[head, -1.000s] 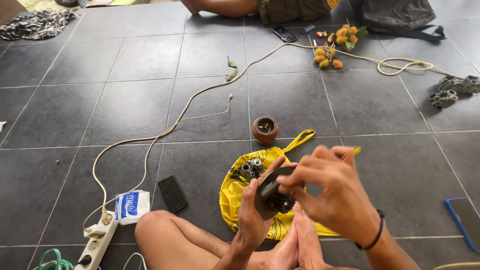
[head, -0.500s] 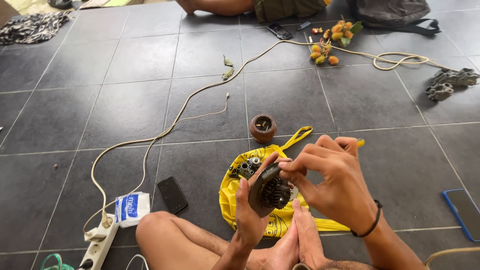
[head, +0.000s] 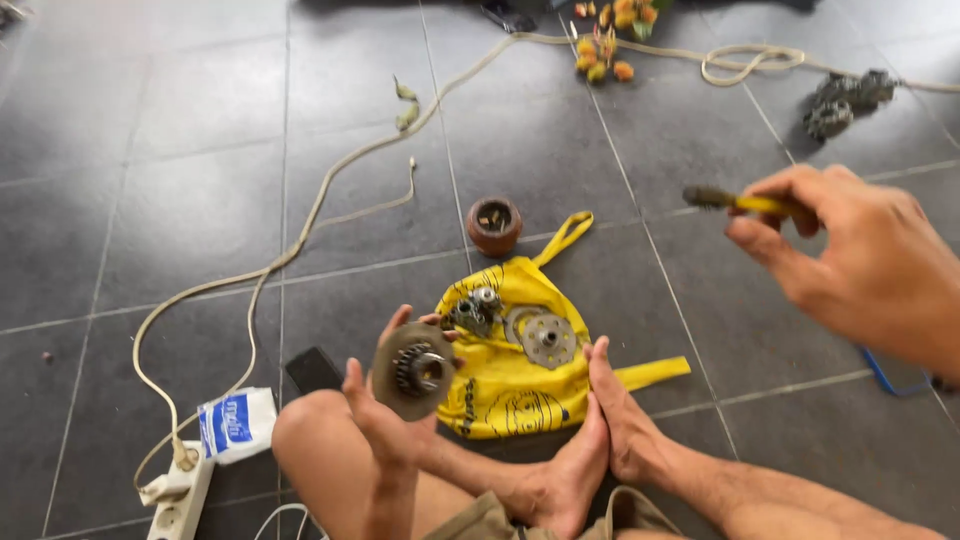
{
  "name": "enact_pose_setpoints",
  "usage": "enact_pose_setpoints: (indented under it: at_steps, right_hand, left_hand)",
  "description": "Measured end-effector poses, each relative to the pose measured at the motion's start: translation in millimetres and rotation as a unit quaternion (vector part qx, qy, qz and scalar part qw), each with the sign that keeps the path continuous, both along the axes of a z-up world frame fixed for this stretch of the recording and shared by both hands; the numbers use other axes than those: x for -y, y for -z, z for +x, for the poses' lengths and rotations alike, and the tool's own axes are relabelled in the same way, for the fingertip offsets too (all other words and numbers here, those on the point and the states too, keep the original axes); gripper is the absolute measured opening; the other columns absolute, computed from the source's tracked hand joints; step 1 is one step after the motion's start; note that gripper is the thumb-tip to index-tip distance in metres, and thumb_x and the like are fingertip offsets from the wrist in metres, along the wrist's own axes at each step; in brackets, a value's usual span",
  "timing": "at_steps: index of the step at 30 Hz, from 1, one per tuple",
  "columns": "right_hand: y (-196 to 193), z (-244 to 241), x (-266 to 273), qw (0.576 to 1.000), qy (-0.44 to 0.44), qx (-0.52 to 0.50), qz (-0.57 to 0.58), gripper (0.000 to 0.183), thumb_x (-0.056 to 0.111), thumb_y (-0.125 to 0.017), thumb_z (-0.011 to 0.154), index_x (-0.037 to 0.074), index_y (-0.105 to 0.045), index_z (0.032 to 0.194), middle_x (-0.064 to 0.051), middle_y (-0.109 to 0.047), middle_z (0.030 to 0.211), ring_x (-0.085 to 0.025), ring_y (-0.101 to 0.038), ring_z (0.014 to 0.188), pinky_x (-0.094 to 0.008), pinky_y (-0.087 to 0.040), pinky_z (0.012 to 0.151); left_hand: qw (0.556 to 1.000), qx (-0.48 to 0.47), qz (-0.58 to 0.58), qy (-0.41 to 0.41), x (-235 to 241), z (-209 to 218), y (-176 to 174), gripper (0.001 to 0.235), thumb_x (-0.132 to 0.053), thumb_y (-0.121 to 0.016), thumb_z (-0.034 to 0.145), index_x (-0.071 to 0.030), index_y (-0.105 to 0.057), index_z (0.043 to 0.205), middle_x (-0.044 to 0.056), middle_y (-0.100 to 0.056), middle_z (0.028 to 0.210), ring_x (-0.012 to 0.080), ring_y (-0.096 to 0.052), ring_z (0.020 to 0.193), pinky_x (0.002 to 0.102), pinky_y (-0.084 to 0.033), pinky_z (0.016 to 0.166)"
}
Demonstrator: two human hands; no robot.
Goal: The person sits on the floor and cleans a circular metal mechanical part using a small brush. They scrub the surface and inner teeth of the part, then place it on a yellow cloth with other parts.
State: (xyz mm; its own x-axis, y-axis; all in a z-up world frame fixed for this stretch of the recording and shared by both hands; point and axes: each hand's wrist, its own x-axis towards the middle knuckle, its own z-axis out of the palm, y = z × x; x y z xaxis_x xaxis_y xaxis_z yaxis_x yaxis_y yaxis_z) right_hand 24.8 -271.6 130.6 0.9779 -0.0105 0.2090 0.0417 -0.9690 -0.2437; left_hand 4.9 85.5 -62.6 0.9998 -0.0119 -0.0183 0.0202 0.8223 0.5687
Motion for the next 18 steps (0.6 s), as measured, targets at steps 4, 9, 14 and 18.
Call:
enact_pose_setpoints:
  at_steps: [4,9,14,18]
  right_hand:
    - [22.7,43.6,-12.8,0.990,-0.014,-0.136,-0.039,0.035,0.042,-0.066,0.093,0.013,-0.066,0.114,-0.003,-0.075,0.094,-0.030,-0.065,0.087,-0.045,-0.046,0.088]
    - [145.1,108.1,-34.7,0.982,-0.070,-0.176,-0.010,0.025,0.024,-0.073,0.089,0.008,-0.072,0.108,-0.020,-0.079,0.096,-0.044,-0.073,0.100,-0.052,-0.053,0.092]
    - [327.2,159.7,-63.6,0.940,-0.040,-0.311,-0.136,0.059,0.053,-0.069,0.091,0.046,-0.051,0.146,-0.015,-0.072,0.112,-0.037,-0.074,0.107,-0.051,-0.058,0.093]
    - [349.3,165.1,-100.2,0.941,-0.073,-0.329,-0.026,0.065,0.049,-0.065,0.095,0.041,-0.040,0.155,-0.023,-0.069,0.118,-0.043,-0.071,0.112,-0.052,-0.056,0.097]
  left_hand:
    - [0.992,-0.121,0.021,0.017,-19.7,5.1,54.2,0.075,-0.059,-0.027,0.100,-0.004,-0.049,0.148,0.024,-0.064,0.127,0.0392,-0.066,0.105,0.053,-0.056,0.079]
    - [0.961,-0.249,-0.074,0.097,-12.8,19.0,142.8,0.084,-0.072,-0.035,0.094,-0.011,-0.048,0.151,0.029,-0.060,0.134,0.0553,-0.062,0.111,0.071,-0.053,0.085]
    - [0.939,-0.314,-0.114,0.084,12.5,34.0,187.2,0.082,-0.070,-0.041,0.094,-0.008,-0.046,0.148,0.033,-0.057,0.139,0.0558,-0.062,0.115,0.068,-0.053,0.086]
    - [0.939,-0.321,-0.110,0.055,14.6,43.0,191.1,0.073,-0.069,-0.044,0.093,-0.014,-0.054,0.140,0.032,-0.060,0.135,0.0585,-0.061,0.113,0.073,-0.051,0.086]
